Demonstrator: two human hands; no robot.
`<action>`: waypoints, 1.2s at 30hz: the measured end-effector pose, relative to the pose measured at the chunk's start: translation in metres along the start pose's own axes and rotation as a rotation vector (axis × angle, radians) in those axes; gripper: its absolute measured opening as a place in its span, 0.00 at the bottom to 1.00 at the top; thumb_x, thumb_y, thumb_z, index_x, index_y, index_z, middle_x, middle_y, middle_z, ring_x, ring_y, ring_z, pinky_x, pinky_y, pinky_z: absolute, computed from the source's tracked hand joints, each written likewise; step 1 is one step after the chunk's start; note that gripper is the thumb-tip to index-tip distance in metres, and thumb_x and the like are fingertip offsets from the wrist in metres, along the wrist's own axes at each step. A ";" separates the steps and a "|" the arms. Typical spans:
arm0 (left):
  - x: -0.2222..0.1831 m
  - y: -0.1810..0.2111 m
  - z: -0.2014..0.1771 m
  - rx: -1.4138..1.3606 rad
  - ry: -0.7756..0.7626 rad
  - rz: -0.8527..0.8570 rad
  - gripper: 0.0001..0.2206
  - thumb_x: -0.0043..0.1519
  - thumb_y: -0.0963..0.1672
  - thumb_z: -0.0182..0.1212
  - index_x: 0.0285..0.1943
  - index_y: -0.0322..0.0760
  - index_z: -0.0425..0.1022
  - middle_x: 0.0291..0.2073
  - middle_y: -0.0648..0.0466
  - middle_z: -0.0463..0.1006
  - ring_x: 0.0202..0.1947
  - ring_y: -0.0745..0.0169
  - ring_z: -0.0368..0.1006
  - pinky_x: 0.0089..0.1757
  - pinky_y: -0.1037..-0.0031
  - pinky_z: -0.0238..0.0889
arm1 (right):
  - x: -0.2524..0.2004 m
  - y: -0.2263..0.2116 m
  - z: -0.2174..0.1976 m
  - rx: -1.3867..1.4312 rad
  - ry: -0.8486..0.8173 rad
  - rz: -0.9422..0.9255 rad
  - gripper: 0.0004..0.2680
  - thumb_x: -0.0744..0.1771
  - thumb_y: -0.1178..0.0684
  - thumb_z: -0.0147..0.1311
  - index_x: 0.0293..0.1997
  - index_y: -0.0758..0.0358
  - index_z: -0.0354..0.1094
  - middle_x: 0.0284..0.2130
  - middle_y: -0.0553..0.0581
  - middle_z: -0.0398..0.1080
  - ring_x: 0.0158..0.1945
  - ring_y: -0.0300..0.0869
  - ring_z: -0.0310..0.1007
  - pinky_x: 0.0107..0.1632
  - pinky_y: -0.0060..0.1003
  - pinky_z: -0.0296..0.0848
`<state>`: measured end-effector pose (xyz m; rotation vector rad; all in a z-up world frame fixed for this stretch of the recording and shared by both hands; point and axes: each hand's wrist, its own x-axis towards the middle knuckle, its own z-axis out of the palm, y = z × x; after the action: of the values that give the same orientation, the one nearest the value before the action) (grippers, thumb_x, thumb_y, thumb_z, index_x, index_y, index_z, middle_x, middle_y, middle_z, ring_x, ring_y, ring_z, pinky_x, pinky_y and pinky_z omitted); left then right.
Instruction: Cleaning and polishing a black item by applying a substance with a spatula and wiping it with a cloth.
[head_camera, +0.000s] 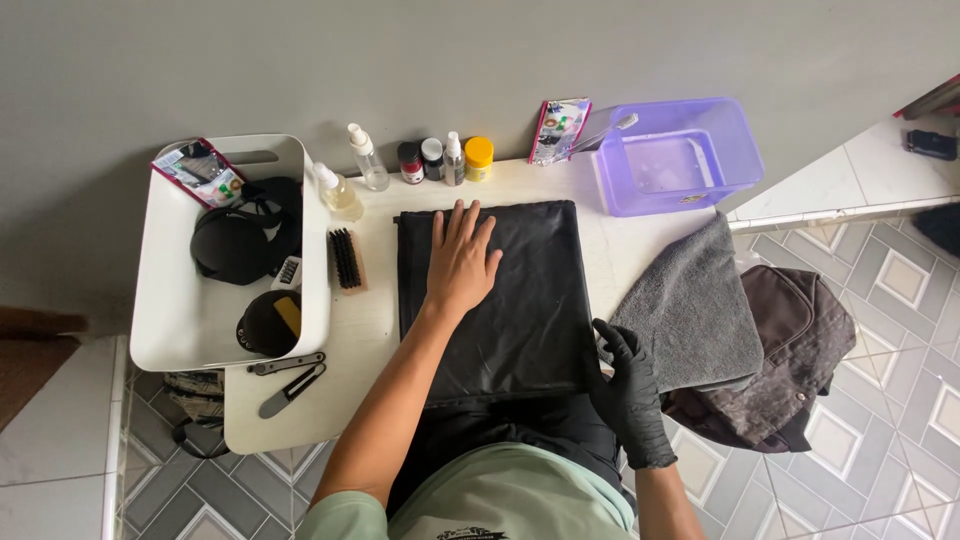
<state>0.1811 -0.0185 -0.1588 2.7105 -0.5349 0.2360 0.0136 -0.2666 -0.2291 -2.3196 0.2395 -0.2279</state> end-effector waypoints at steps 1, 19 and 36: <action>-0.005 -0.006 0.008 -0.003 -0.114 -0.051 0.23 0.67 0.48 0.56 0.71 0.36 0.65 0.72 0.40 0.57 0.76 0.39 0.46 0.69 0.44 0.32 | 0.000 -0.002 0.002 -0.057 -0.028 -0.015 0.20 0.65 0.49 0.60 0.65 0.49 0.68 0.51 0.60 0.70 0.52 0.56 0.74 0.47 0.51 0.77; 0.003 -0.042 0.020 -0.024 -0.233 -0.037 0.32 0.71 0.56 0.44 0.81 0.39 0.50 0.80 0.44 0.44 0.79 0.45 0.35 0.71 0.49 0.26 | 0.030 0.012 0.031 -0.608 -0.320 -0.298 0.31 0.66 0.30 0.45 0.79 0.39 0.41 0.76 0.52 0.46 0.77 0.53 0.42 0.73 0.56 0.45; -0.005 -0.038 0.004 -0.136 -0.105 -0.028 0.28 0.68 0.55 0.52 0.73 0.38 0.65 0.76 0.41 0.55 0.77 0.43 0.45 0.70 0.47 0.34 | 0.244 -0.062 0.061 0.258 -0.063 -0.120 0.26 0.66 0.46 0.61 0.74 0.53 0.56 0.67 0.72 0.56 0.64 0.69 0.64 0.63 0.59 0.70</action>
<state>0.1921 0.0143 -0.1753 2.6069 -0.5218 0.0479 0.2698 -0.2413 -0.2035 -2.0828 0.0359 -0.2304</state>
